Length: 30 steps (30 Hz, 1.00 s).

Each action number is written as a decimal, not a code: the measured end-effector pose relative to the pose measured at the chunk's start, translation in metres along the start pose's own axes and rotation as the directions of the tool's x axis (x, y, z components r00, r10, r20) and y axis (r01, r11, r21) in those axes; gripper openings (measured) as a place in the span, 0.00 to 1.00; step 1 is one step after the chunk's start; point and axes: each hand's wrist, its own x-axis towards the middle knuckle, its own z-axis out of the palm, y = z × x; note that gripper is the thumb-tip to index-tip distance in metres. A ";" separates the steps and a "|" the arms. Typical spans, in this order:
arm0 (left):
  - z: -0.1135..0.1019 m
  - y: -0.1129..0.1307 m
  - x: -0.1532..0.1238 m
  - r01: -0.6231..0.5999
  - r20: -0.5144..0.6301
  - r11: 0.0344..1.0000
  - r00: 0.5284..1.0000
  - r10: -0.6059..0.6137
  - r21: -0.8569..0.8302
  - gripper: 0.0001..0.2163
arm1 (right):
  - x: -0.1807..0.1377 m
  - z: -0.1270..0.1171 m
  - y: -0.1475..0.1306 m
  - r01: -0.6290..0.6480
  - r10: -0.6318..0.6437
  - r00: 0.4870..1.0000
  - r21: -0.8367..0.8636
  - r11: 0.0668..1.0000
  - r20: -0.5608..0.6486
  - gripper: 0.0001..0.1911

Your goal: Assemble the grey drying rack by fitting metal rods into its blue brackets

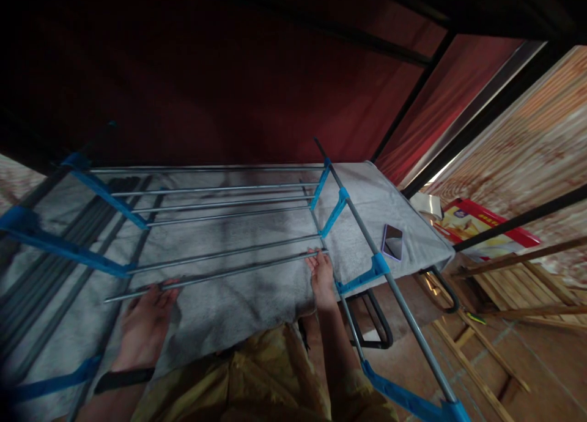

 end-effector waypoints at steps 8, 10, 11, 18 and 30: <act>0.015 -0.008 -0.015 0.131 -0.014 0.991 0.991 -0.132 -0.039 0.07 | 0.002 -0.003 0.001 -0.023 0.023 1.000 0.011 1.000 0.009 0.08; 0.014 -0.010 -0.014 0.141 -0.046 0.989 0.989 -0.143 -0.041 0.08 | 0.001 -0.003 0.000 -0.027 0.027 1.000 0.001 1.000 0.006 0.08; 0.014 -0.011 -0.013 0.138 -0.062 0.990 0.988 -0.140 -0.040 0.08 | 0.001 -0.002 -0.001 -0.031 0.031 1.000 -0.009 0.999 0.003 0.08; 0.010 -0.013 -0.013 0.137 -0.045 0.990 0.989 -0.138 -0.006 0.12 | 0.000 0.006 -0.006 -0.048 0.050 0.998 -0.046 0.998 0.044 0.07; 0.019 -0.009 -0.026 0.181 0.005 0.983 0.983 -0.181 -0.014 0.06 | -0.002 0.008 -0.004 -0.079 0.080 0.995 -0.012 0.997 0.054 0.08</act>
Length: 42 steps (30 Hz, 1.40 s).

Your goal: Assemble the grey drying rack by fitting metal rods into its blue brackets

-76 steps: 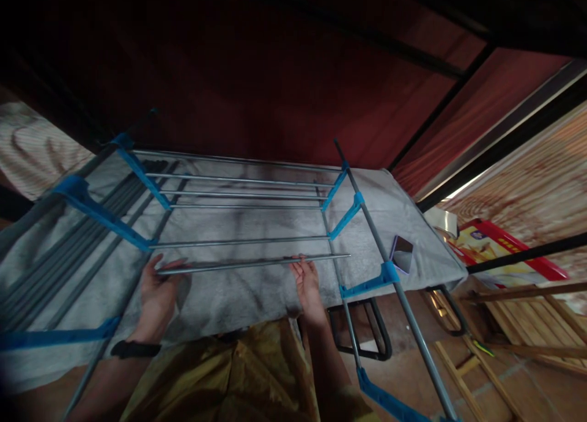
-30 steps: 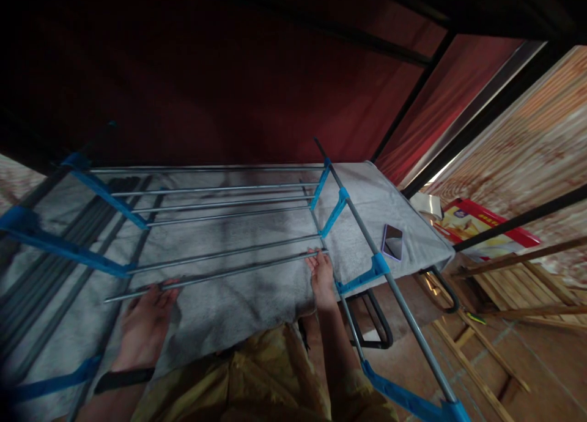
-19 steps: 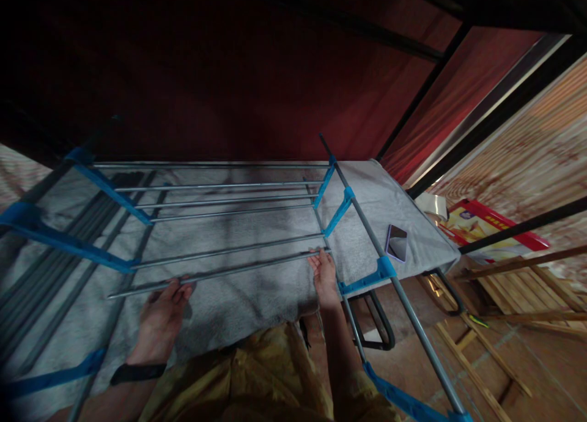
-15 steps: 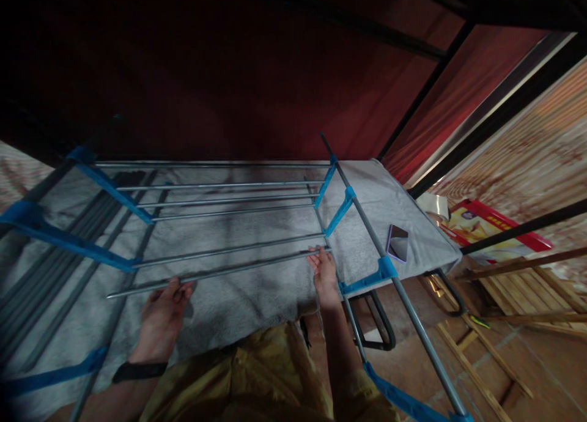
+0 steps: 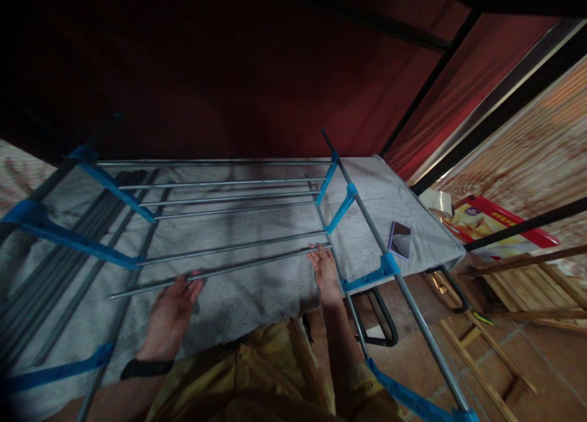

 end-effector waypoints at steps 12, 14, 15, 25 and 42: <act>-0.001 -0.002 -0.001 0.010 -0.036 1.000 0.999 -0.010 -0.001 0.08 | 0.000 -0.001 0.001 0.011 -0.011 1.000 -0.023 1.000 0.006 0.11; -0.002 -0.003 -0.001 0.009 -0.037 1.000 0.999 -0.009 -0.006 0.08 | 0.000 -0.001 0.002 0.010 -0.010 1.000 -0.020 1.000 0.003 0.11; -0.002 -0.003 -0.001 0.013 -0.035 1.000 0.999 -0.013 -0.006 0.08 | 0.000 -0.001 0.002 0.008 -0.008 1.000 -0.020 1.000 0.002 0.10; -0.002 -0.001 -0.004 0.038 0.042 0.999 0.998 -0.036 -0.035 0.06 | 0.001 -0.002 0.003 0.020 -0.020 1.000 -0.028 0.999 0.003 0.10; -0.004 -0.004 -0.005 0.021 -0.024 0.998 0.999 -0.022 -0.058 0.13 | 0.000 -0.005 0.003 0.024 -0.023 1.000 -0.014 1.000 0.014 0.09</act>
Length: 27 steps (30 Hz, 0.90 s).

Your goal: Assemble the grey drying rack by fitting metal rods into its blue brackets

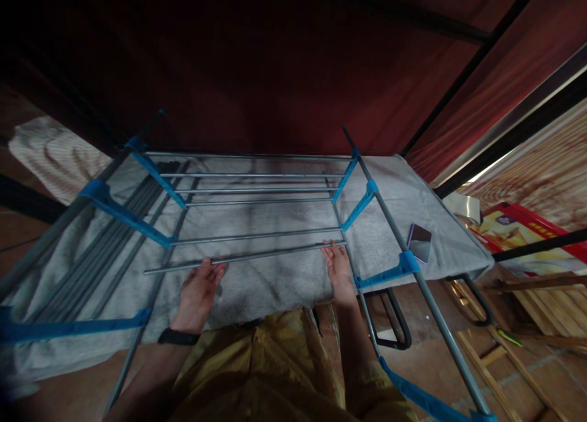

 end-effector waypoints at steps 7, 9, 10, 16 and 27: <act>0.000 -0.001 -0.002 -0.024 -0.014 1.000 1.000 0.024 0.003 0.13 | -0.001 0.002 -0.002 -0.019 0.019 1.000 0.000 1.000 0.014 0.09; 0.000 -0.001 -0.003 -0.015 -0.014 1.000 1.000 0.015 0.007 0.09 | -0.002 0.002 -0.002 -0.019 0.019 1.000 -0.001 1.000 0.011 0.09; 0.000 -0.001 -0.003 -0.008 -0.011 1.000 1.000 0.008 0.013 0.08 | -0.002 0.002 -0.002 -0.017 0.017 1.000 -0.002 1.000 0.008 0.09; -0.002 0.004 -0.004 0.036 0.045 0.999 0.998 -0.036 0.005 0.10 | -0.002 0.001 -0.002 -0.014 0.014 1.000 -0.001 1.000 0.003 0.09; -0.007 0.001 -0.011 -0.015 0.058 1.000 0.998 0.014 0.005 0.10 | -0.002 0.000 -0.002 -0.017 0.017 1.000 0.018 1.000 0.026 0.09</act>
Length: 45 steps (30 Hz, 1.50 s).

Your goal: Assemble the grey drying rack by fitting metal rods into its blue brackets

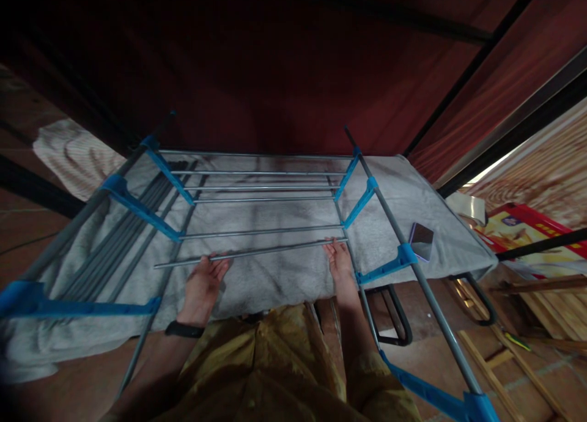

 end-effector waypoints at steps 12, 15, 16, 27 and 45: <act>-0.004 -0.003 0.001 -0.004 -0.062 1.000 0.998 0.003 -0.021 0.10 | -0.002 -0.004 -0.003 -0.059 0.060 0.997 -0.017 0.998 0.040 0.08; -0.004 -0.002 0.001 -0.021 -0.084 0.999 0.996 0.019 -0.027 0.09 | -0.003 -0.004 -0.002 -0.055 0.056 0.998 -0.017 0.998 0.010 0.08; -0.005 -0.001 0.001 -0.030 -0.083 0.999 0.996 0.027 -0.030 0.09 | -0.003 -0.004 -0.001 -0.056 0.056 0.998 -0.019 0.998 -0.005 0.08; -0.017 0.006 0.011 -0.102 -0.054 0.988 0.994 0.096 -0.119 0.06 | 0.011 -0.020 0.004 -0.068 0.060 0.994 -0.083 0.994 -0.094 0.03; -0.018 0.000 0.013 -0.092 -0.100 0.994 0.991 0.085 -0.064 0.09 | -0.003 -0.005 0.014 -0.106 0.106 0.994 -0.070 0.992 0.000 0.05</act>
